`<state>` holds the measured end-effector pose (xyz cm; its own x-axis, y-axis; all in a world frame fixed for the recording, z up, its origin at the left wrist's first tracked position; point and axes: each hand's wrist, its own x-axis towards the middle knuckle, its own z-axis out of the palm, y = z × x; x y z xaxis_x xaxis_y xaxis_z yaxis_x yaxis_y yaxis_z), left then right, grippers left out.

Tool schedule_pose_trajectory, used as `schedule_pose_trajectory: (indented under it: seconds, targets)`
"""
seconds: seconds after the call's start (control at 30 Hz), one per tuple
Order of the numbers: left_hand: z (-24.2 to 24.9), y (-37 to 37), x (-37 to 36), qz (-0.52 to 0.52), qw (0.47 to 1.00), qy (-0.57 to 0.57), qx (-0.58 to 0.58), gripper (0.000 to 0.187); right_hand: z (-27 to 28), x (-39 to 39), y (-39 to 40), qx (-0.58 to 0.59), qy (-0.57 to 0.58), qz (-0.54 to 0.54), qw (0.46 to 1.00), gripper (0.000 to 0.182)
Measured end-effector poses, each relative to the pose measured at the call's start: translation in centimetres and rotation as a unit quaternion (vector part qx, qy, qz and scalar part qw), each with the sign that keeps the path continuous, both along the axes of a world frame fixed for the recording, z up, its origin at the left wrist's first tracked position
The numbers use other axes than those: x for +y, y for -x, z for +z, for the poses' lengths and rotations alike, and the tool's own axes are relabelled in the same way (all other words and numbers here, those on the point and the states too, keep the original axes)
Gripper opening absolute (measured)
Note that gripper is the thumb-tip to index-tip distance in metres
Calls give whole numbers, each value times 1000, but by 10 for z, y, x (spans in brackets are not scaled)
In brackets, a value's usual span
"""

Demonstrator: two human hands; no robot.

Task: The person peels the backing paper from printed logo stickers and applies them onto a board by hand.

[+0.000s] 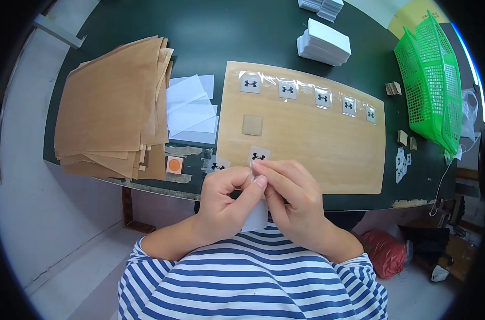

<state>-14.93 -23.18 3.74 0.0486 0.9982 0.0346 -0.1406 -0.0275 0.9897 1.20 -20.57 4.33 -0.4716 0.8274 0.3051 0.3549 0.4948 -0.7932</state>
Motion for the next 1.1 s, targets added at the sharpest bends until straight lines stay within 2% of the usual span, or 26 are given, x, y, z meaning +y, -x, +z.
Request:
schedule_pose_trajectory:
  seconds: [0.3,0.63,0.8,0.93,0.97,1.1]
  targets:
    - [-3,11,-3,-5,999,-31,24,30,8,1,11,-2,25,-10,1000,37]
    - [2,8,-2,40,999,-25,23,31,3,3,14,16,7,10,1000,35]
    - [4,23,-1,-22,999,48,8,20,10,9,7,20,46,24,998,22]
    - [8,17,8,35,960,123,-251,6,11,15,-3,125,240,49,962,24]
    - [6,19,8,36,959,124,-251,6,10,16,-3,125,240,49,961,24]
    - [-10,37,6,-94,983,74,-140,14,5,18,-3,206,357,67,909,8]
